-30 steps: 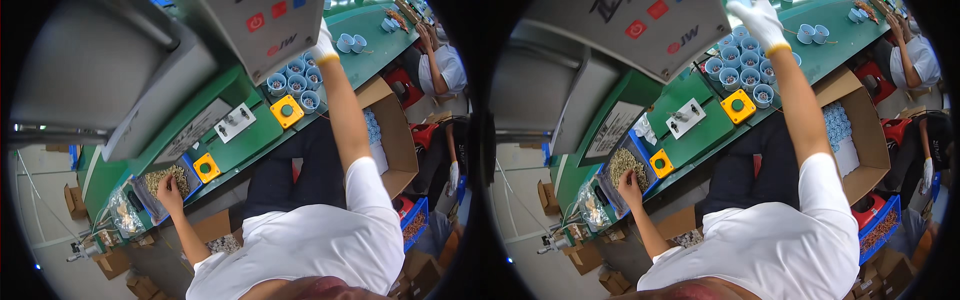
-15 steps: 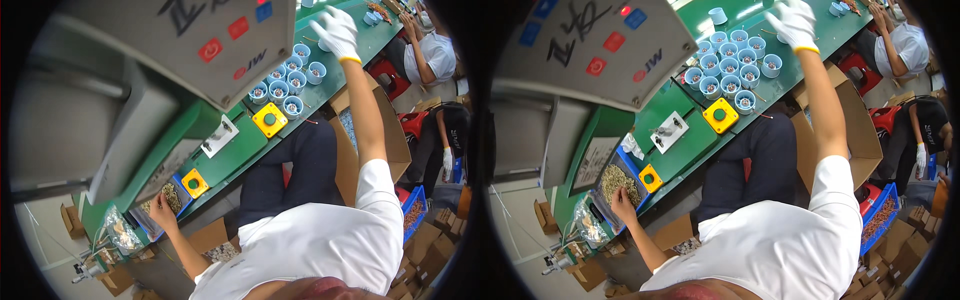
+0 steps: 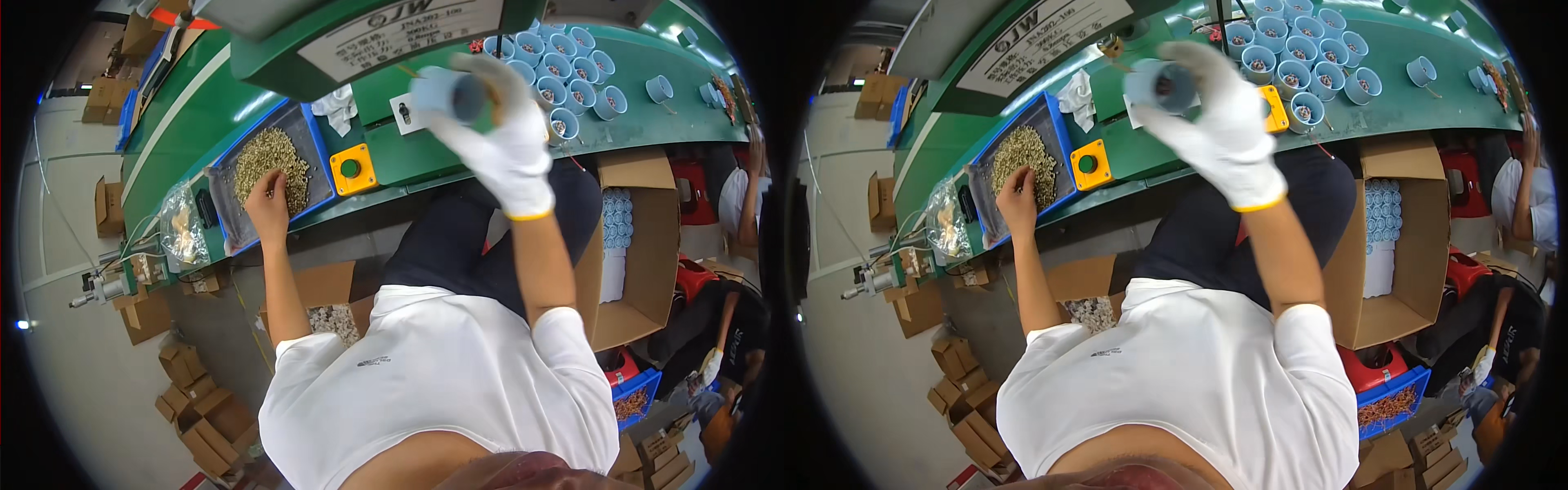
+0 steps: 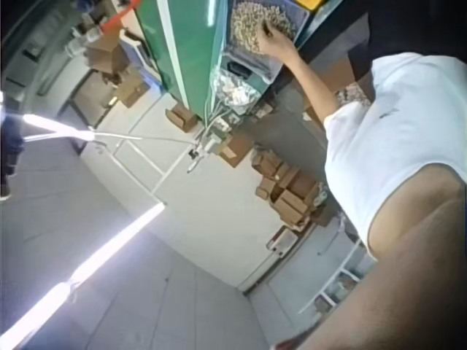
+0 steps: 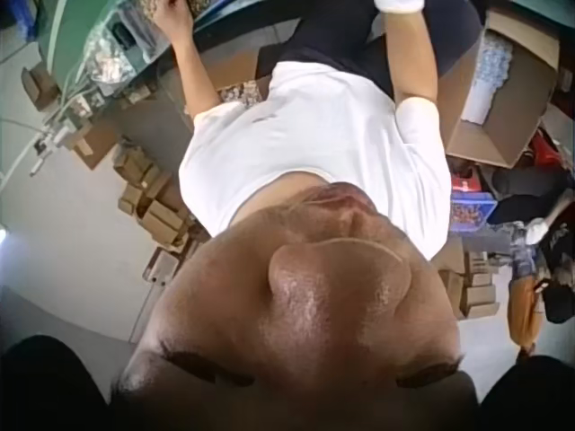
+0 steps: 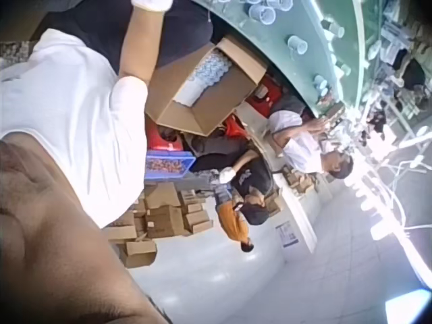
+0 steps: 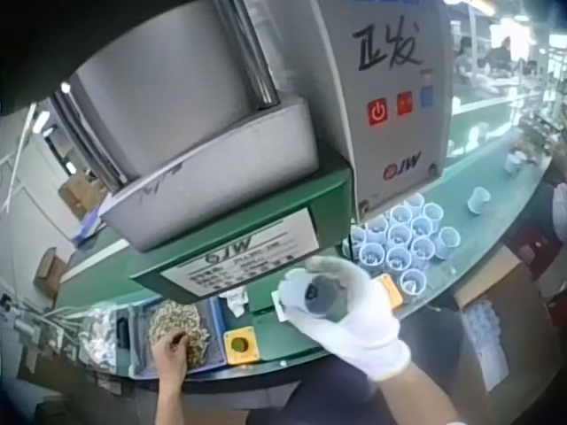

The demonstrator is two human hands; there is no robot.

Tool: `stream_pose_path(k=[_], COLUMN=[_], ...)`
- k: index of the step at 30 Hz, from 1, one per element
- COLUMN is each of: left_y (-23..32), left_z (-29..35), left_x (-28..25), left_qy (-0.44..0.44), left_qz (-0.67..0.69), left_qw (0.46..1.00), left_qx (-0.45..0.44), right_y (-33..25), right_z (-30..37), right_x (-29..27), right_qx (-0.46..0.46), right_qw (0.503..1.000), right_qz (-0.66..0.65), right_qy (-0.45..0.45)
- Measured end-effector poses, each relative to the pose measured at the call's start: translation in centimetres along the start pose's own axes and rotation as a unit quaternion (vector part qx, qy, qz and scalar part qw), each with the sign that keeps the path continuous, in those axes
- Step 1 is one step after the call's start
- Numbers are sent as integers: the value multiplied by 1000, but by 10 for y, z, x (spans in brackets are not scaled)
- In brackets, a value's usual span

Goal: Assembling small metal components using a press machine and placing them into containers.

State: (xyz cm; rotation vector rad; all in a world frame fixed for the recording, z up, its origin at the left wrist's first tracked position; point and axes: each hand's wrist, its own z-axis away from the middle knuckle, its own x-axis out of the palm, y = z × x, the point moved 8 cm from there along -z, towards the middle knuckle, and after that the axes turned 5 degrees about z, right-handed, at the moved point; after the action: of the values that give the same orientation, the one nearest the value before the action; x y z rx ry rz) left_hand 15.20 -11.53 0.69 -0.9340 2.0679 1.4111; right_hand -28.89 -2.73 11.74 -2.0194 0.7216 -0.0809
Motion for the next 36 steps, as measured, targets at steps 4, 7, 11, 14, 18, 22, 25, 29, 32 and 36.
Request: stream_pose_path(k=[4,7,11,14,18,22,25,29,32,36], left_y=[-3,-4,7,7,8,5,6,4,6,31], left_z=[3,3,2,1,1,4,3,4,3,9], left_x=[-2,-3,-4,-3,-2,-3,-2,-2,-4,-8], left_qy=[-1,5,1,1,-1,-6,-8,-11,-6,15], left_qz=[8,2,-21,-19,-11,-2,-1,-3,-12,-27], left_qw=[1000,1000,999,999,999,1000,1000,1000,999,996], left_qx=[-18,5,32,35,33,17,16,23,30,80], right_y=[-14,-20,-25,-5,-7,-17,-19,-24,-29,-13], right_z=[-2,-2,-3,-11,-12,-5,-9,-19,-28,-17], right_x=[36,40,35,43,43,37,40,43,48,51], right_qx=[-89,-162,-186,-106,-132,-141,-123,-127,-136,-101], right_qw=[991,971,962,971,966,971,974,968,967,954], right_qz=[88,163,177,212,221,182,181,217,216,274], right_qy=[55,73,91,45,37,65,57,25,-1,-63])
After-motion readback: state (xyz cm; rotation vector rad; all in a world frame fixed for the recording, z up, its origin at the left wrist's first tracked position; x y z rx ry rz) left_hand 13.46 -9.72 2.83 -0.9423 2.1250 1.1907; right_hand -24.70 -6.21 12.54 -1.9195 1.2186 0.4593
